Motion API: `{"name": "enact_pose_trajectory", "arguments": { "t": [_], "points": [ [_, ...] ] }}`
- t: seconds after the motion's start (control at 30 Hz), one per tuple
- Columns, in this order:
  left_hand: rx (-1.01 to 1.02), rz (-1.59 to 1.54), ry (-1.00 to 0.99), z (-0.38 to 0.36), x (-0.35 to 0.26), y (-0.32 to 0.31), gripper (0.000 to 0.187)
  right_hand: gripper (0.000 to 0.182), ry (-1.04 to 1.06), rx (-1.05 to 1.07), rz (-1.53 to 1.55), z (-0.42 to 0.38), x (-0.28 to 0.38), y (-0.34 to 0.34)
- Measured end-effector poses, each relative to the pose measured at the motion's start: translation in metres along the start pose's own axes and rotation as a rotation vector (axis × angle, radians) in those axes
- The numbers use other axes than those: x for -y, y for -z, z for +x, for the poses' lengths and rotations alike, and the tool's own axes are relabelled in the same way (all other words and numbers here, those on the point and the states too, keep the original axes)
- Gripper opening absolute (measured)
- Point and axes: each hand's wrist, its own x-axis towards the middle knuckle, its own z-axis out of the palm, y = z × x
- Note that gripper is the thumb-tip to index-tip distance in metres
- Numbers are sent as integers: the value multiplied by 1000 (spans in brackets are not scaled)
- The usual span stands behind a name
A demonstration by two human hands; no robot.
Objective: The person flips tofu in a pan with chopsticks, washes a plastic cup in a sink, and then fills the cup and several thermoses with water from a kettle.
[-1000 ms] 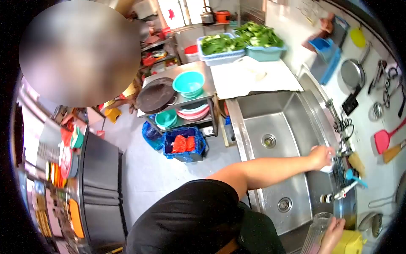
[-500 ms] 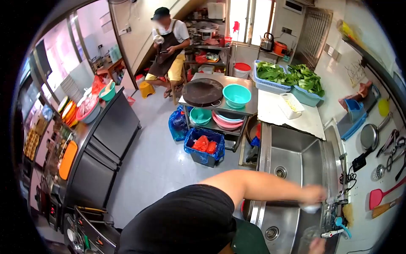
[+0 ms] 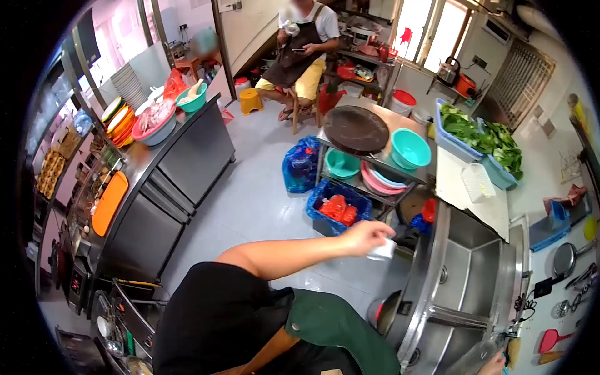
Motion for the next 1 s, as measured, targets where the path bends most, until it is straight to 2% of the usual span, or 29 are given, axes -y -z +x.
{"name": "enact_pose_trajectory", "arguments": {
  "t": [0.03, 0.1, 0.13, 0.17, 0.2, 0.23, 0.27, 0.3, 0.37, 0.43, 0.5, 0.57, 0.6, 0.63, 0.67, 0.7, 0.77, 0.8, 0.87, 0.93, 0.97, 1.0],
  "points": [
    [-69, -76, 79, -15, 15, 40, 22, 37, 102, -3, 22, 14, 58, 2],
    [-179, -280, 221, -50, 38, 114, 22, 31, -909, 389, 757, 15, 225, 13],
    [-209, -467, 330, -70, 43, 150, 23, 38, -1000, 362, 950, 0, 295, -2],
    [-291, -546, 346, -91, 55, 182, 23, 27, -939, 575, 1289, -16, 312, -37],
    [-351, -653, 428, -111, 63, 213, 22, 23, -1029, 588, 1281, -28, 404, -28],
    [-421, -764, 477, -131, 67, 242, 20, 20, -996, 768, 1546, -54, 411, -81],
    [-497, -791, 482, -148, 68, 269, 17, 17, -1086, 897, 1558, -63, 491, -59],
    [-495, -781, 488, -161, 74, 293, 17, 13, -1112, 1019, 1636, -83, 518, -89],
    [-636, -821, 561, -176, 91, 335, 13, 10, -1128, 1096, 1551, -108, 609, -89],
    [-662, -857, 581, -175, 88, 363, 13, 9, -1099, 1190, 1529, -126, 679, -91],
    [-685, -908, 600, -164, 92, 385, 13, 13, -995, 1347, 1488, -132, 741, -89],
    [-541, -998, 618, -146, 102, 407, 15, 18, -912, 1501, 1535, -132, 800, -88],
    [-532, -995, 623, -135, 106, 418, 15, 20, -834, 1573, 1572, -132, 826, -93],
    [-404, -960, 627, -122, 109, 430, 17, 21, -752, 1644, 1612, -132, 852, -101],
    [-278, -921, 629, -108, 113, 443, 20, 22, -686, 1649, 1656, -133, 880, -106],
    [-269, -907, 632, -92, 114, 457, 20, 22, -620, 1650, 1700, -134, 908, -114],
    [-219, -682, 576, -60, 117, 486, 25, 27, -276, 1655, 1802, -136, 964, -139],
    [-192, -666, 567, -46, 124, 504, 30, 32, -114, 1669, 1846, -137, 993, -155],
    [-226, -627, 583, -16, 126, 539, 32, 44, 218, 1628, 1852, -133, 1053, -177],
    [-287, -572, 658, 5, 119, 568, 32, 58, 548, 1525, 1647, -132, 1099, -192],
    [-324, -532, 705, 17, 111, 588, 31, 61, 649, 1441, 1563, -126, 1120, -195],
    [-349, -447, 712, 26, 112, 607, 29, 60, 624, 1522, 1603, -117, 1138, -198]
  ]
}}
